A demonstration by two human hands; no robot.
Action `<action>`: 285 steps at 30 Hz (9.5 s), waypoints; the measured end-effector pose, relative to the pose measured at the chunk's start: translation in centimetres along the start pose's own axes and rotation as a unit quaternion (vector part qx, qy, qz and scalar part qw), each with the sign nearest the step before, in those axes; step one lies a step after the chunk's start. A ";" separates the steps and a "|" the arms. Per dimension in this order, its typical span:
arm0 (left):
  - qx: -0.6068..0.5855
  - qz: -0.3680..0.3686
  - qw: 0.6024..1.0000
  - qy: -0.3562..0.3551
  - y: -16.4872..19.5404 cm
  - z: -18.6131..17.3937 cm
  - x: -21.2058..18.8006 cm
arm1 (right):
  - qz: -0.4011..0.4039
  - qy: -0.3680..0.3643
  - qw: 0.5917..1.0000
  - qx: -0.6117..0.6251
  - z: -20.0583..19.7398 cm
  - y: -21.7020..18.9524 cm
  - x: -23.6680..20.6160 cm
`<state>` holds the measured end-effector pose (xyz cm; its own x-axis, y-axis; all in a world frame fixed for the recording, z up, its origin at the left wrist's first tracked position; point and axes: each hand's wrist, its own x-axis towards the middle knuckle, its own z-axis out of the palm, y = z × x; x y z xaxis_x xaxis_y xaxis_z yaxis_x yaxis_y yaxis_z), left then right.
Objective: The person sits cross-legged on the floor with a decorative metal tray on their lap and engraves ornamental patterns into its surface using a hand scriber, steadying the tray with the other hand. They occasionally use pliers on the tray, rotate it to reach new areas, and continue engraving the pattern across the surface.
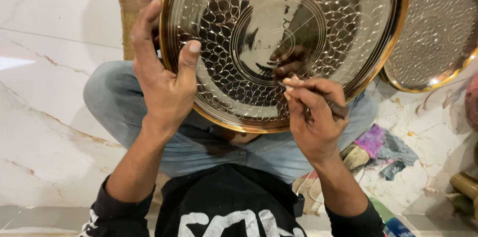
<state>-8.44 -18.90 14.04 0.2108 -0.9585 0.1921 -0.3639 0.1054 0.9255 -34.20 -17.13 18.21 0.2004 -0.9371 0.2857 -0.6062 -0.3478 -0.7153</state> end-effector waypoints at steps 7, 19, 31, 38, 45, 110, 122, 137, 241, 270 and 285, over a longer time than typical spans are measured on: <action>-0.040 -0.012 0.999 0.006 -0.5 0.2 -0.5 | -0.011 0.015 0.999 0.031 0.6 1.0 -0.5; 0.013 -0.002 1.000 -0.007 -1.5 0.1 -1.6 | 0.009 0.016 0.999 0.035 1.0 1.5 -1.3; -0.024 -0.020 0.999 -0.019 -2.3 -0.2 -2.3 | 0.014 0.013 0.998 0.052 0.8 1.7 -1.5; -0.013 -0.010 1.000 -0.020 -2.2 -0.3 -2.2 | 0.000 0.012 1.000 0.022 0.6 1.3 -1.2; -0.052 0.006 0.998 -0.017 -1.9 0.0 -1.8 | 0.095 0.119 0.976 0.156 0.3 1.3 -0.2; -0.051 0.008 0.999 0.016 -1.1 0.3 -0.7 | -0.143 -0.053 0.987 -0.043 1.5 1.6 4.0; -0.044 0.015 0.999 0.016 -1.7 0.4 -0.9 | -0.173 -0.086 0.981 -0.001 0.7 3.0 4.7; -0.019 0.012 0.999 0.024 -1.3 0.4 -0.6 | -0.215 -0.150 0.965 -0.016 -0.2 1.9 7.0; -0.008 -0.031 0.999 0.034 3.9 0.6 1.9 | -0.087 0.016 0.996 -0.031 -1.4 1.3 5.5; -0.003 0.001 0.999 0.050 3.2 1.0 1.8 | -0.051 0.101 0.989 -0.095 0.1 -0.1 4.5; -0.015 -0.009 0.999 0.046 2.8 1.0 1.8 | 0.006 0.149 0.981 -0.125 1.7 -1.2 3.2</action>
<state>-10.01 -20.57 16.65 0.2993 -0.9323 0.2032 -0.3315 0.0981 0.9383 -31.48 -19.77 18.91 -0.0183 -0.8780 0.4784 -0.7837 -0.2845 -0.5521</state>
